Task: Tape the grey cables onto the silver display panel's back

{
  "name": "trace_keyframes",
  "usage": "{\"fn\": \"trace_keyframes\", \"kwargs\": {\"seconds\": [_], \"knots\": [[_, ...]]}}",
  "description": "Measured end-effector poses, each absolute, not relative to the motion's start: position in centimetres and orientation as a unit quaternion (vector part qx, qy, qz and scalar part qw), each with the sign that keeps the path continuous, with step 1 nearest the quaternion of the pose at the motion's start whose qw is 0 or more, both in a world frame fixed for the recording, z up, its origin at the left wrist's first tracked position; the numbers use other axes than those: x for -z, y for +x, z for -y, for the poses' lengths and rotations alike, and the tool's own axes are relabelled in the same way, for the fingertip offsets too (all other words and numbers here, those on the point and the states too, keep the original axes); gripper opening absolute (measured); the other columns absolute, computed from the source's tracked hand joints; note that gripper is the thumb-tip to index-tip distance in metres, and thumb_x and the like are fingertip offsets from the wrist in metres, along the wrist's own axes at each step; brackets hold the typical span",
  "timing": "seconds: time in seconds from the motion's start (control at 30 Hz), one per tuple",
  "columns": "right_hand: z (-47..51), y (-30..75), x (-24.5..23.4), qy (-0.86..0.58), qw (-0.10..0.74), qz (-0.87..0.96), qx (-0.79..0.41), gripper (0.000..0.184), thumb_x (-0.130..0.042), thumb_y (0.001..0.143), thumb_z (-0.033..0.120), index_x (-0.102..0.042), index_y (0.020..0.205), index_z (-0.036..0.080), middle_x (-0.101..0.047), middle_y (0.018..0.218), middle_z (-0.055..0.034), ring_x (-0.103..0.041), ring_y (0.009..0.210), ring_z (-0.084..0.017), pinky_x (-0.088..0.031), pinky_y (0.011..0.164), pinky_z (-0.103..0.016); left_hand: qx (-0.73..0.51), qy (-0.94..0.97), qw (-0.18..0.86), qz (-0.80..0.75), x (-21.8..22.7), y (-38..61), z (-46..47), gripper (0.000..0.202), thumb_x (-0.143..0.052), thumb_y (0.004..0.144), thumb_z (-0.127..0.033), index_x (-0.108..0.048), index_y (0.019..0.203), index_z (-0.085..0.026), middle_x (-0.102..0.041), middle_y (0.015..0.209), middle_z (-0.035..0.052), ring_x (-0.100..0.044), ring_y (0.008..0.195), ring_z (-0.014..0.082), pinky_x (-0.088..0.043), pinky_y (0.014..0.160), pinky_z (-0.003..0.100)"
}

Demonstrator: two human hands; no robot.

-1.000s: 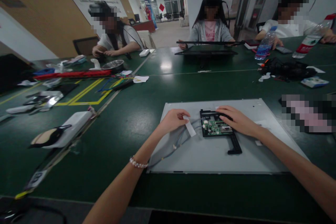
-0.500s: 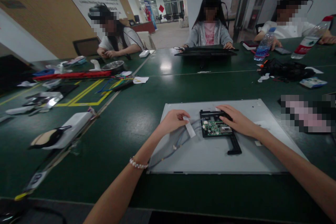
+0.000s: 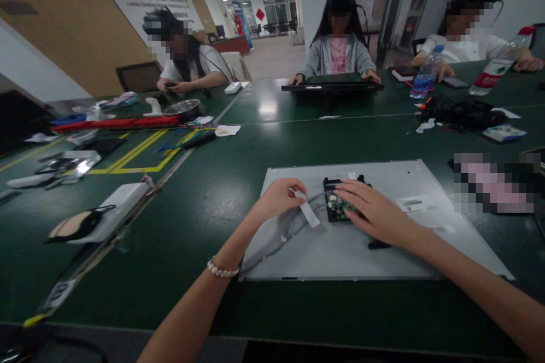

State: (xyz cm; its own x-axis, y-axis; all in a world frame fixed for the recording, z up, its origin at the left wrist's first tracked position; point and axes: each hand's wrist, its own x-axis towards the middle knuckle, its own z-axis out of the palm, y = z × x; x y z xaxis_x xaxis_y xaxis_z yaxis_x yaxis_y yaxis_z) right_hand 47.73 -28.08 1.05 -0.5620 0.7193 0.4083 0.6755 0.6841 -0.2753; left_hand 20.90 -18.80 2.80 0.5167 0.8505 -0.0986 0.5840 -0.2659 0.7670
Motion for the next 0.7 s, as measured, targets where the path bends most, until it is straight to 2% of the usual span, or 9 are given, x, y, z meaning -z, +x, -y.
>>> {"fn": "trace_keyframes", "kwargs": {"seconds": [0.13,0.3,0.7], "knots": [[30.0,45.0,-1.3,-0.345,0.192,0.919,-0.011,0.045,-0.043,0.096,0.025,-0.047,0.139,0.012,-0.048,0.146,-0.0145,-0.033,0.142,-0.025,-0.033,0.115,-0.047,-0.166,0.784,0.382,-0.46,-2.7,21.2,19.2,0.017,-0.067,0.066,-0.018,-0.067,0.083,-0.016,-0.065,0.073,-0.0009,-0.054,0.059,0.0097,-0.043,0.061,0.023],[31.1,43.4,-0.9,-0.314,0.153,0.937,0.002,0.046,-0.041,0.098,0.027,-0.047,0.141,0.012,-0.048,0.147,-0.0125,-0.036,0.14,-0.024,-0.033,0.115,-0.044,-0.167,0.795,0.353,-0.464,-2.7,21.4,19.5,0.017,-0.066,0.065,-0.018,-0.067,0.082,-0.016,-0.062,0.066,-0.0027,-0.053,0.059,0.0105,-0.043,0.062,0.023],[31.1,42.5,-0.8,-0.304,0.16,0.939,0.012,0.044,-0.041,0.097,0.023,-0.049,0.138,0.012,-0.052,0.143,-0.0115,-0.044,0.134,-0.024,-0.035,0.113,-0.044,-0.16,0.802,0.34,-0.464,-2.3,21.3,19.3,0.02,-0.064,0.067,-0.02,-0.069,0.085,-0.017,-0.065,0.069,-0.0008,-0.056,0.059,0.0115,-0.043,0.061,0.023]]}}
